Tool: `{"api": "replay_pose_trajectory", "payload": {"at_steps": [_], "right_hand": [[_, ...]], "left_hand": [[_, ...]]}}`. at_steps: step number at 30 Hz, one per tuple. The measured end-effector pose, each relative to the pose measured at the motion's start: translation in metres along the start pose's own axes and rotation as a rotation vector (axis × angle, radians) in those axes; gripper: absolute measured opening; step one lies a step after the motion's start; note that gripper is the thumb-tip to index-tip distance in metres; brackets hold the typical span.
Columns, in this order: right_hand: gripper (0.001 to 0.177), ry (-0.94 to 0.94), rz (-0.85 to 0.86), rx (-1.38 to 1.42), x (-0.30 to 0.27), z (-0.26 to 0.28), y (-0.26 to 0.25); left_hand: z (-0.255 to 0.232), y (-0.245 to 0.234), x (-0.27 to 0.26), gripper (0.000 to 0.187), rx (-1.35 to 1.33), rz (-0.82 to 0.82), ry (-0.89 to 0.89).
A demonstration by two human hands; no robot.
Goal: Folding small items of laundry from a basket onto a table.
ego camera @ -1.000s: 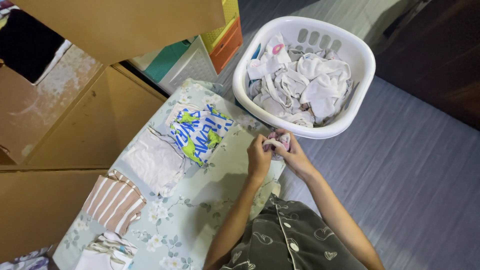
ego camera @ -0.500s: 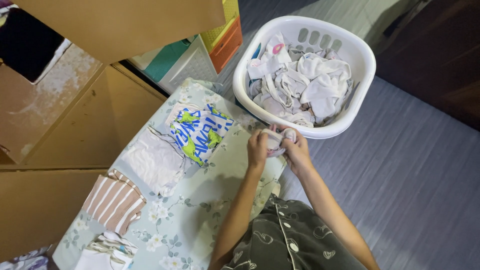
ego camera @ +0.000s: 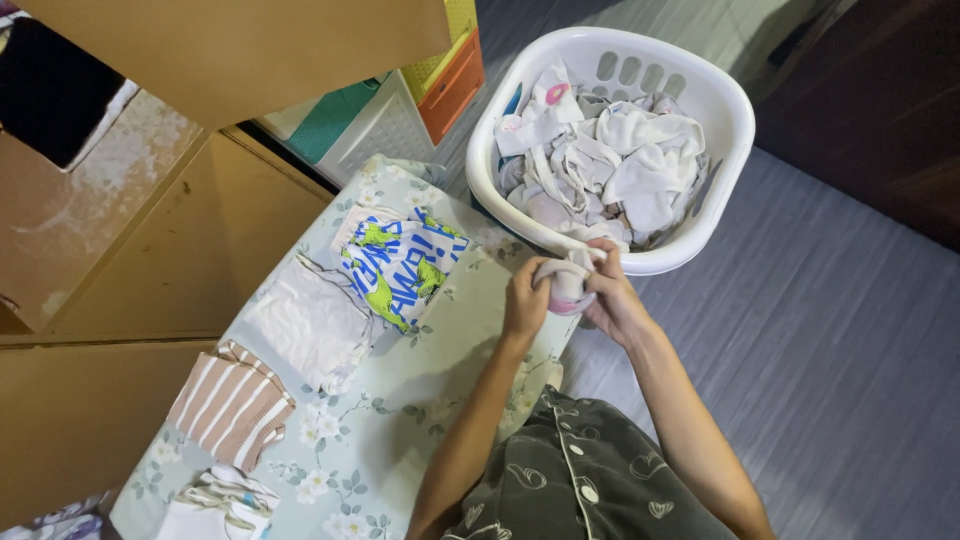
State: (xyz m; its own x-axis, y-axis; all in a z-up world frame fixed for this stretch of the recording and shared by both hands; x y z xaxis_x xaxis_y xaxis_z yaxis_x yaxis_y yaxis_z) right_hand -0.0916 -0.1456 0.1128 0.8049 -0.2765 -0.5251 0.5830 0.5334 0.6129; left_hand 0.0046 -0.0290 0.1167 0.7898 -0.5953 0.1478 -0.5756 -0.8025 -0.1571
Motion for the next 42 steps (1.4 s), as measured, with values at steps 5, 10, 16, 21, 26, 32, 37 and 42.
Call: {"api": "replay_pose_trajectory", "payload": {"at_steps": [5, 10, 16, 21, 26, 32, 37, 42], "right_hand": [[0.048, -0.086, -0.318, -0.403, -0.021, 0.01, 0.016], [0.035, -0.215, -0.306, -0.781, -0.026, 0.013, 0.021], [0.027, -0.122, -0.336, -0.539, -0.02, -0.012, 0.019], [0.024, -0.038, -0.26, -0.152, -0.008, -0.022, 0.021], [0.021, -0.022, -0.112, -0.039, -0.014, -0.022, 0.022], [0.022, -0.005, -0.109, -0.109, -0.019, -0.024, 0.011], [0.027, -0.056, -0.237, -0.294, -0.03, -0.016, 0.017], [0.023, -0.279, -0.334, -0.395, -0.032, -0.006, 0.011]], "left_hand": [[-0.01, 0.005, -0.003, 0.025, -0.106, -0.047, 0.018], [-0.001, 0.003, -0.001, 0.023, -0.07, 0.029, 0.011], [-0.011, -0.006, 0.001, 0.021, 0.126, 0.008, -0.05], [-0.006, -0.014, 0.016, 0.021, 0.091, 0.022, -0.09], [0.014, -0.01, 0.013, 0.03, -0.17, -0.017, -0.185], [-0.002, -0.012, -0.002, 0.031, 0.1, 0.033, -0.075], [0.003, -0.01, -0.003, 0.033, 0.199, 0.157, -0.307], [0.026, 0.009, -0.008, 0.031, -0.306, 0.06, -0.281]]}}
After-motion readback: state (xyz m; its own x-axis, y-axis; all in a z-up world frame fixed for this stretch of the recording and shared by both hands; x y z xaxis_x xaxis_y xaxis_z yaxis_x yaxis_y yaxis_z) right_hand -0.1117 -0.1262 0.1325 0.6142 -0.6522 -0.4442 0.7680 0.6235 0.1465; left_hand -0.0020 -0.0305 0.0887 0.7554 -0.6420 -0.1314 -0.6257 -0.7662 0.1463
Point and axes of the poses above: each hand's wrist, its own x-axis towards the middle knuckle, its own y-axis out of the palm, z = x × y, the point moved 2 cm from there along x, towards the middle knuckle, and after that the axes turned 15 degrees about y, right-handed, at the moved point
